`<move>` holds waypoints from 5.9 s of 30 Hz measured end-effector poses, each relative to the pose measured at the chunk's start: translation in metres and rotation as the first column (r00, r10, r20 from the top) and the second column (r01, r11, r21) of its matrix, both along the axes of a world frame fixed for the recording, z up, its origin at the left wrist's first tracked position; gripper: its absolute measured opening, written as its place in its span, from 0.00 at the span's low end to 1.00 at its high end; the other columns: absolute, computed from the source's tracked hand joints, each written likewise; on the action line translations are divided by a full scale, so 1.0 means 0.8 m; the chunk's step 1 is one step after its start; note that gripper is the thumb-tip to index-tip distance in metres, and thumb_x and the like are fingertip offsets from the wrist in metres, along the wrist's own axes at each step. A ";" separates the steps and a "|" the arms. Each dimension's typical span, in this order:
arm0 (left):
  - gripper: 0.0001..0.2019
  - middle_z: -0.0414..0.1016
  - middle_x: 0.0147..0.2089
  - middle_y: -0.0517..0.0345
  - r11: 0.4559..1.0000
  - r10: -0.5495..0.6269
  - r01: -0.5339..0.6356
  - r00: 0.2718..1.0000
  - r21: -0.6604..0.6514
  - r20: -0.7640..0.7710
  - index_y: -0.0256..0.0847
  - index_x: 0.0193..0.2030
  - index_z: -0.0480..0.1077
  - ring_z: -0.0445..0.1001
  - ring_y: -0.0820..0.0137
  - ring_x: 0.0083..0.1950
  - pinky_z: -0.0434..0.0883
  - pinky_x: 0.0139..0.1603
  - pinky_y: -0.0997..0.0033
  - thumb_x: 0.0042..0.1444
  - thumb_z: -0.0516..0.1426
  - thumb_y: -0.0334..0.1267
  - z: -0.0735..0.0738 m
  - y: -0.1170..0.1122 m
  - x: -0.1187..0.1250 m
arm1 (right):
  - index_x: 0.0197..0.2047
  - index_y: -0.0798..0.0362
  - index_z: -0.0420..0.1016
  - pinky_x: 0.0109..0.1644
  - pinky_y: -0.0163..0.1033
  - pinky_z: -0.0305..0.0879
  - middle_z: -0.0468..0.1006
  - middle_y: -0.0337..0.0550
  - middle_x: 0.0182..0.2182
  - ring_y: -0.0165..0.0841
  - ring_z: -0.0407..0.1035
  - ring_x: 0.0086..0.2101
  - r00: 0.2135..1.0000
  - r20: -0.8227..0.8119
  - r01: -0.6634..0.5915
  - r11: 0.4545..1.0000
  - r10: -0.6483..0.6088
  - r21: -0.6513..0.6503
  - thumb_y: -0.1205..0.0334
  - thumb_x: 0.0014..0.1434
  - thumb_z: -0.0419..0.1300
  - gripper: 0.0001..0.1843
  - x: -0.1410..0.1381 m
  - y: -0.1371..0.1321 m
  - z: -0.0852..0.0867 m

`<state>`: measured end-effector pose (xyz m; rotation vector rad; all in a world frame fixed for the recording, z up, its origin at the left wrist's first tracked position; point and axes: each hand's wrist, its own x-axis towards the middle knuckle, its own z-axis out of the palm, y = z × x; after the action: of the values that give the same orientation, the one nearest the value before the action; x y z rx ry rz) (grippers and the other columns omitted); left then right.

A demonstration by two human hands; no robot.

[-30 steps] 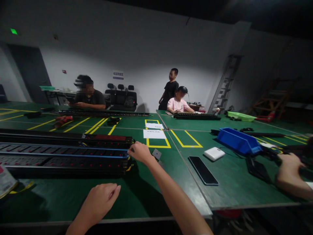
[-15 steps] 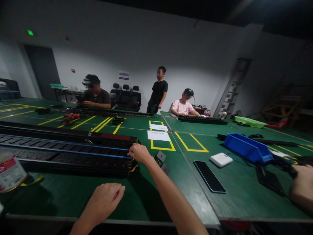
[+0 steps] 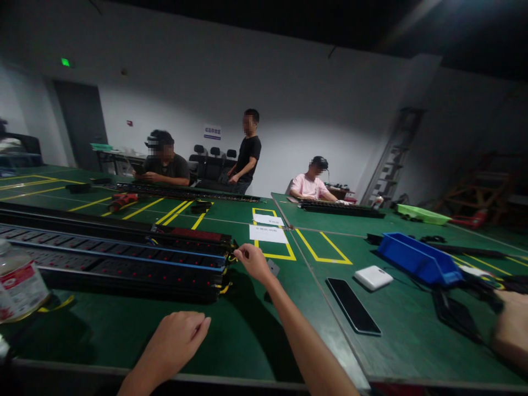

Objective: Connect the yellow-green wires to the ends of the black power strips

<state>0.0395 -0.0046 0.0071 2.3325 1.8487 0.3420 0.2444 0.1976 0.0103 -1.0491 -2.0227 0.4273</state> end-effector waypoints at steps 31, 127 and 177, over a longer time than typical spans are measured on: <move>0.21 0.80 0.33 0.52 1.000 0.011 -0.011 1.000 0.009 0.021 0.40 0.32 0.74 0.78 0.64 0.36 0.62 0.37 0.68 0.71 0.44 0.40 0.001 -0.001 0.001 | 0.62 0.47 0.71 0.47 0.37 0.63 0.77 0.47 0.50 0.37 0.74 0.47 0.835 0.551 0.017 1.000 -0.014 0.000 0.51 0.73 0.49 0.21 -0.021 -0.014 0.033; 0.23 0.75 0.28 0.55 1.000 0.021 -0.021 1.000 0.014 -0.014 0.40 0.29 0.73 0.74 0.68 0.31 0.58 0.33 0.69 0.71 0.44 0.42 0.007 -0.004 0.004 | 0.57 0.54 0.71 0.49 0.43 0.64 0.79 0.56 0.50 0.48 0.72 0.51 0.728 0.563 0.485 0.874 -0.391 -0.020 0.43 0.64 0.55 0.28 0.107 -0.004 -0.024; 0.24 0.78 0.31 0.54 1.000 0.022 -0.022 0.999 0.005 -0.023 0.40 0.30 0.74 0.76 0.68 0.34 0.59 0.34 0.69 0.71 0.44 0.43 0.005 -0.001 0.001 | 0.44 0.53 0.80 0.43 0.38 0.64 0.82 0.50 0.41 0.40 0.74 0.43 0.800 0.361 0.536 0.841 -0.479 -0.073 0.51 0.67 0.54 0.18 0.128 0.023 -0.041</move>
<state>0.0402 -0.0056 0.0110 2.3301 1.8875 0.3238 0.3470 0.2161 -0.0227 -1.8179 -1.8914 0.1404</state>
